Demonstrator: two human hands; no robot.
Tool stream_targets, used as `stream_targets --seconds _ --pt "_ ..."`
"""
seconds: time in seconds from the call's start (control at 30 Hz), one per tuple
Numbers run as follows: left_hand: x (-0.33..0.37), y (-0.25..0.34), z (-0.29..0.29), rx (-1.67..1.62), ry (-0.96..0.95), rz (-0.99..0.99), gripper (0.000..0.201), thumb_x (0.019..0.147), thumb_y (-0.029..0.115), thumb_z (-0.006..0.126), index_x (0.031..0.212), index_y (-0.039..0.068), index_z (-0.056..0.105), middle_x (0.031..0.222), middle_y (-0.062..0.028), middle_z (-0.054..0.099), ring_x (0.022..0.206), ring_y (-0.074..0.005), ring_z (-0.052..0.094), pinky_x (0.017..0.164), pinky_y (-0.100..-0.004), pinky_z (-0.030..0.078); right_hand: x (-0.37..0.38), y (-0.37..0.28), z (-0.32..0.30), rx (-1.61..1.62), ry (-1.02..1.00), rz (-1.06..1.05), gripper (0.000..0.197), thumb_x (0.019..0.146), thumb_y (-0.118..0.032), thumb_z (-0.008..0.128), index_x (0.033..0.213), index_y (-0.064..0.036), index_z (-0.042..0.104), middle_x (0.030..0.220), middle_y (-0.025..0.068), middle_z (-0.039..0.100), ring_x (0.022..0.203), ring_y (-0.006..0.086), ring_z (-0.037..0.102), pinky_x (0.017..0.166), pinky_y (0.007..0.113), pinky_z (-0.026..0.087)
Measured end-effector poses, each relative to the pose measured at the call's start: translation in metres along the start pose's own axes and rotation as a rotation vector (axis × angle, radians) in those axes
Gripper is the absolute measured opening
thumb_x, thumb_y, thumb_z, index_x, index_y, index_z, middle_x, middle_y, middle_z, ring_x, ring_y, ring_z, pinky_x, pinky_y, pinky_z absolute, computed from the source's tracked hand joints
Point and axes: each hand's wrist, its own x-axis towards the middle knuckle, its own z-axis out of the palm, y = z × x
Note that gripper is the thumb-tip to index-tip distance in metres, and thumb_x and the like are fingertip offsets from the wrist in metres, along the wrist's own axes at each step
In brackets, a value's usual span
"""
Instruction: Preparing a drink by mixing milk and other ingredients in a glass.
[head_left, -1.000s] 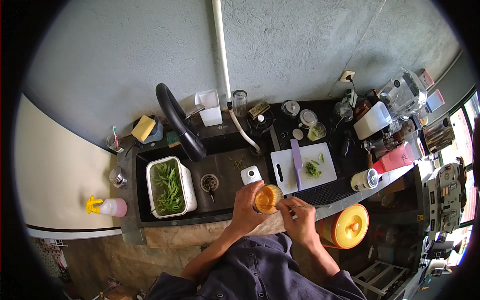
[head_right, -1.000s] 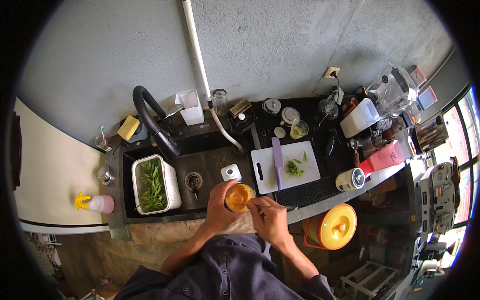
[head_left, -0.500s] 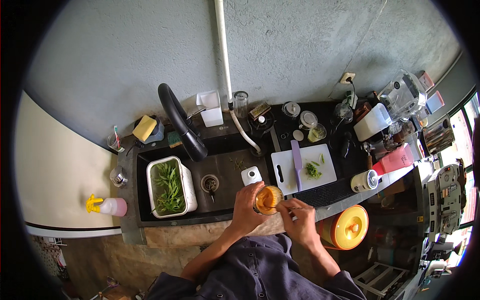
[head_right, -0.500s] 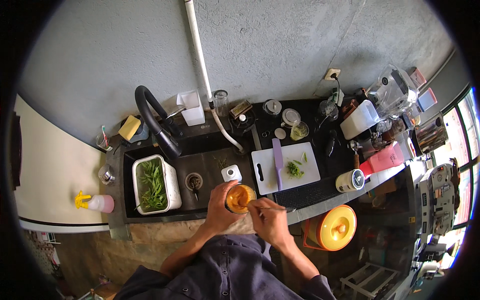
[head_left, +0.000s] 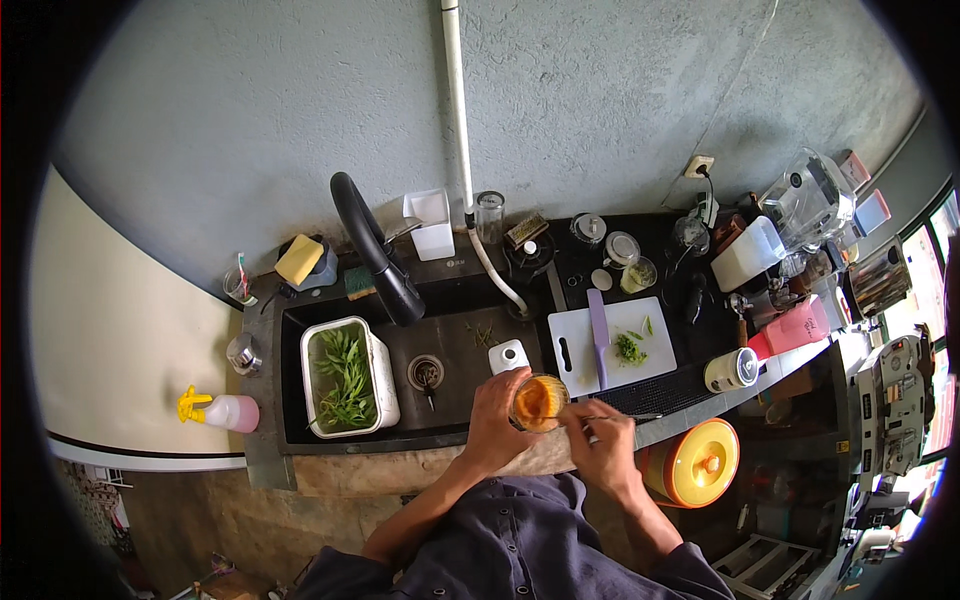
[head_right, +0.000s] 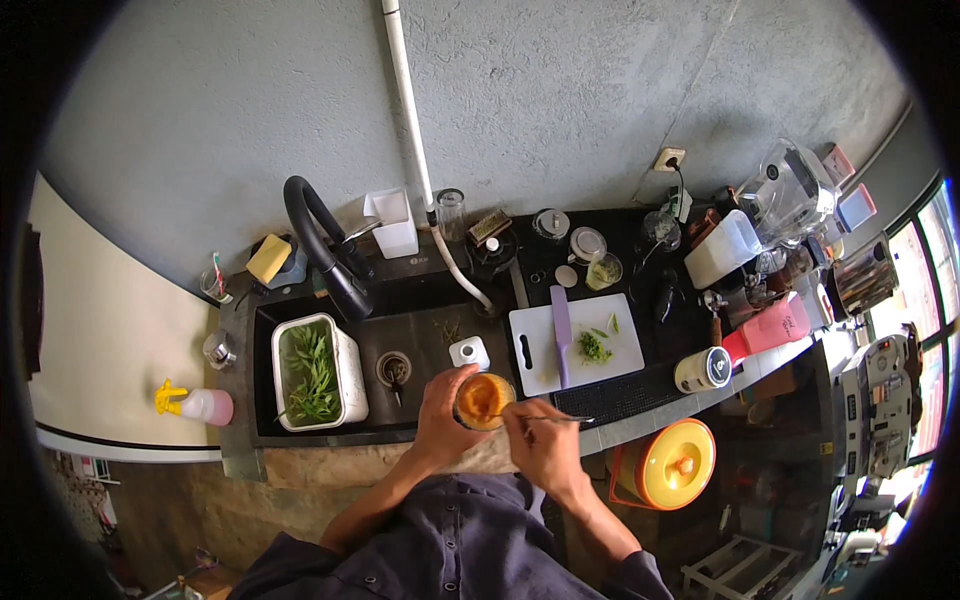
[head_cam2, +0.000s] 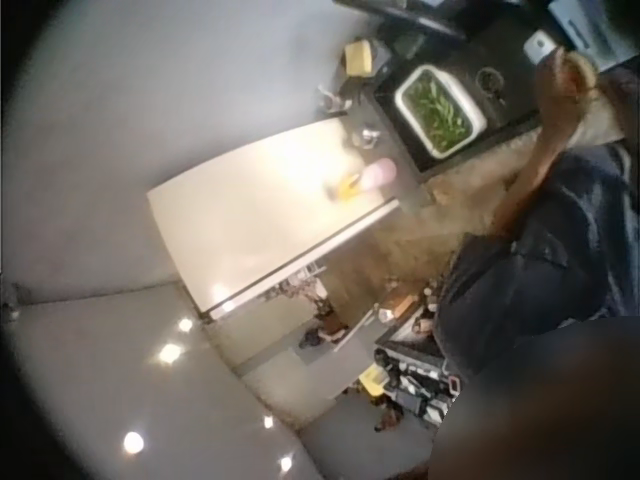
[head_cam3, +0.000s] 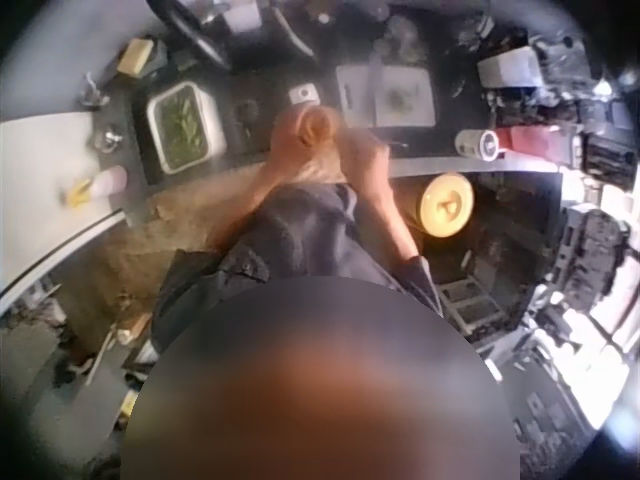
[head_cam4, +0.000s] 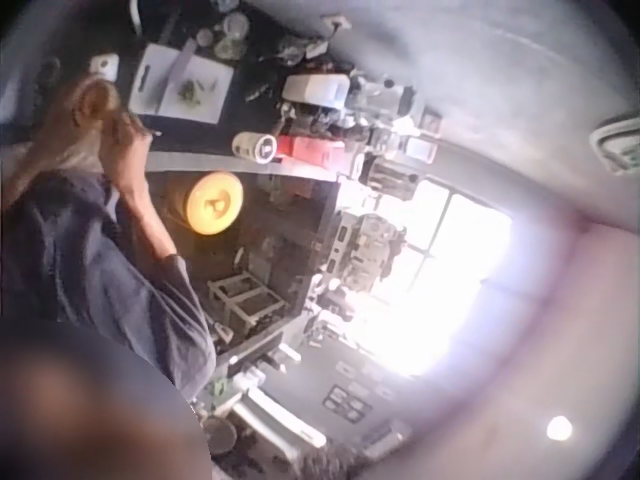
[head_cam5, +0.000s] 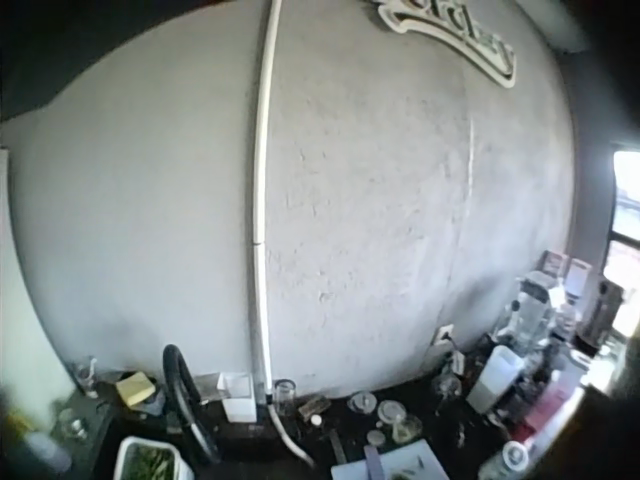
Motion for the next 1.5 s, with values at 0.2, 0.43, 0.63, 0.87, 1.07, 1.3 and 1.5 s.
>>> stream_targets --seconds 0.2,0.43,0.63,0.87,1.07,1.3,1.5 --pt "-0.002 -0.001 0.001 0.004 0.000 -0.002 0.097 0.073 0.027 0.100 0.157 0.010 0.054 0.152 -0.0121 0.065 0.141 -0.0352 0.060 0.121 -0.0508 0.043 0.000 0.000 0.001 -0.080 0.099 0.099 0.003 0.097 0.005 0.078 0.099 0.0028 0.079 0.088 0.0147 0.077 0.069 0.0216 0.075 0.058 0.031 0.056" --pt "-0.003 0.004 0.001 -0.014 0.026 0.028 0.097 0.075 0.030 0.101 0.157 0.009 0.054 0.152 -0.0123 0.065 0.140 -0.0347 0.061 0.120 -0.0505 0.044 0.001 0.000 -0.002 -0.025 0.025 0.043 0.003 0.098 0.004 0.078 0.100 0.0040 0.080 0.088 0.0157 0.078 0.068 0.0235 0.075 0.060 0.032 0.057" --pt "-0.003 0.004 -0.002 0.027 0.004 0.025 0.098 0.077 0.036 0.102 0.157 0.008 0.053 0.153 -0.0133 0.064 0.141 -0.0338 0.061 0.120 -0.0504 0.045 0.002 -0.003 -0.005 0.035 -0.076 0.050 0.004 0.098 0.002 0.079 0.096 0.0045 0.080 0.086 0.0147 0.078 0.068 0.0255 0.074 0.062 0.035 0.058" --pt "-0.007 0.007 0.001 -0.030 0.010 -0.033 0.099 0.070 0.021 0.100 0.157 0.012 0.055 0.153 -0.0123 0.065 0.144 -0.0354 0.058 0.123 -0.0485 0.044 0.002 -0.003 -0.004 0.058 -0.072 0.029 0.003 0.098 0.002 0.077 0.097 0.0013 0.080 0.088 0.0141 0.078 0.062 0.0258 0.072 0.057 0.035 0.056" --pt "-0.008 0.007 0.002 -0.015 0.013 -0.028 0.099 0.070 0.021 0.101 0.157 0.012 0.055 0.151 -0.0122 0.066 0.143 -0.0357 0.060 0.122 -0.0487 0.045 -0.001 -0.005 -0.006 0.102 -0.105 0.071 0.003 0.098 0.003 0.078 0.098 0.0048 0.081 0.088 0.0161 0.080 0.075 0.0254 0.079 0.065 0.033 0.059" --pt "-0.009 0.008 0.000 -0.019 0.029 -0.007 0.098 0.071 0.024 0.101 0.157 0.010 0.055 0.150 -0.0122 0.066 0.141 -0.0347 0.061 0.119 -0.0496 0.045 -0.002 -0.010 -0.007 0.045 -0.056 0.103 0.004 0.098 0.004 0.078 0.102 0.0042 0.081 0.089 0.0162 0.078 0.069 0.0248 0.076 0.062 0.034 0.058" --pt "-0.010 0.007 0.002 -0.003 0.039 0.014 0.099 0.072 0.028 0.102 0.157 0.010 0.054 0.150 -0.0119 0.065 0.140 -0.0337 0.061 0.118 -0.0499 0.045 -0.002 -0.012 -0.008 -0.029 0.071 0.082 0.005 0.097 0.004 0.080 0.102 0.0027 0.081 0.088 0.0155 0.078 0.068 0.0255 0.074 0.062 0.034 0.057"
